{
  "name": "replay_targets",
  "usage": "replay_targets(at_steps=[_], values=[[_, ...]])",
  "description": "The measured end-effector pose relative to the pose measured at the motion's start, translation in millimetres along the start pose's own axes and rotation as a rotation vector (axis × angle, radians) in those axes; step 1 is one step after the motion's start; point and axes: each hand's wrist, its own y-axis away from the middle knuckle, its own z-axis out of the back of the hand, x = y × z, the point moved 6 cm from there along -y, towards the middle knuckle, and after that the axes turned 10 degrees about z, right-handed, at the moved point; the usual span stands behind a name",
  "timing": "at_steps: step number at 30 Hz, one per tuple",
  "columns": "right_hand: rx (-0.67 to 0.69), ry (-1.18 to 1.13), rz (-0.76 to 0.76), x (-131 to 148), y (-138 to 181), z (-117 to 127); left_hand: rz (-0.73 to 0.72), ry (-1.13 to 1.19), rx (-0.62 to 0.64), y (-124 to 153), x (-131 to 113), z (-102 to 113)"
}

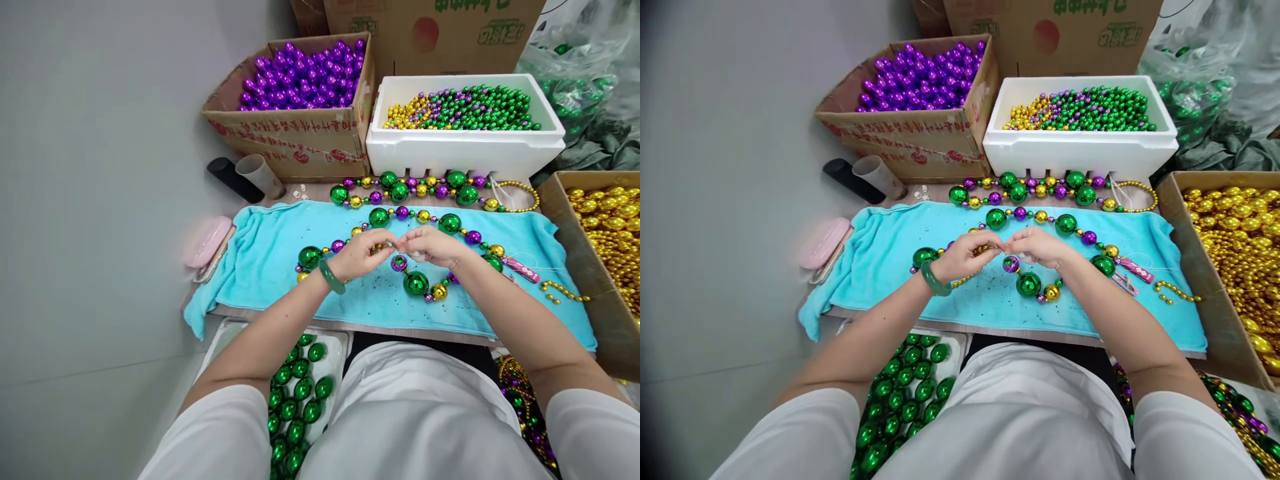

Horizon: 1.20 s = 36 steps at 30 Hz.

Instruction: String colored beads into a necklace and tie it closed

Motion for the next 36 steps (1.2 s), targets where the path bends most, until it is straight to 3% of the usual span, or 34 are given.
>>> replay_targets(at_steps=[2, 5, 10, 12, 17, 20, 23, 28, 31, 36], values=[[0.004, -0.104, -0.011, -3.4, -1.9, 0.6, -0.127, -0.136, -0.052, 3.6, -3.9, -3.0], [-0.017, -0.204, -0.024, -6.0, -3.2, 1.4, -0.2, -0.252, -0.106, 7.6, -2.7, -10.5], [-0.038, -0.23, -0.022, -3.6, -1.9, -0.6, -0.171, -0.36, -0.356, 9.8, -2.2, -12.8], [-0.067, -0.203, -0.013, -2.2, -1.5, -0.2, -0.148, -0.457, -0.402, 9.6, -7.8, -15.3], [-0.206, -0.011, 0.0, -1.0, -0.7, 6.3, -0.019, -0.787, -0.304, 7.4, -22.9, -24.8], [-0.215, 0.075, 0.026, 1.3, -0.7, 6.8, 0.071, -0.832, -0.252, 5.4, -25.6, -21.6], [-0.187, 0.155, 0.045, 4.4, -0.4, 5.4, 0.188, -0.612, -0.178, -0.2, -19.3, -12.1], [-0.252, 0.526, 0.168, 19.6, 3.7, 3.6, 0.656, 0.239, 0.032, -3.9, 17.5, -9.4], [-0.345, 0.883, 0.239, 31.6, 11.5, -4.0, 0.79, 0.508, 0.01, -1.9, 30.2, -11.9], [-0.464, 1.3, 0.289, 36.1, 28.1, -30.5, 0.866, 0.815, -0.042, 0.3, 36.5, -19.2]])
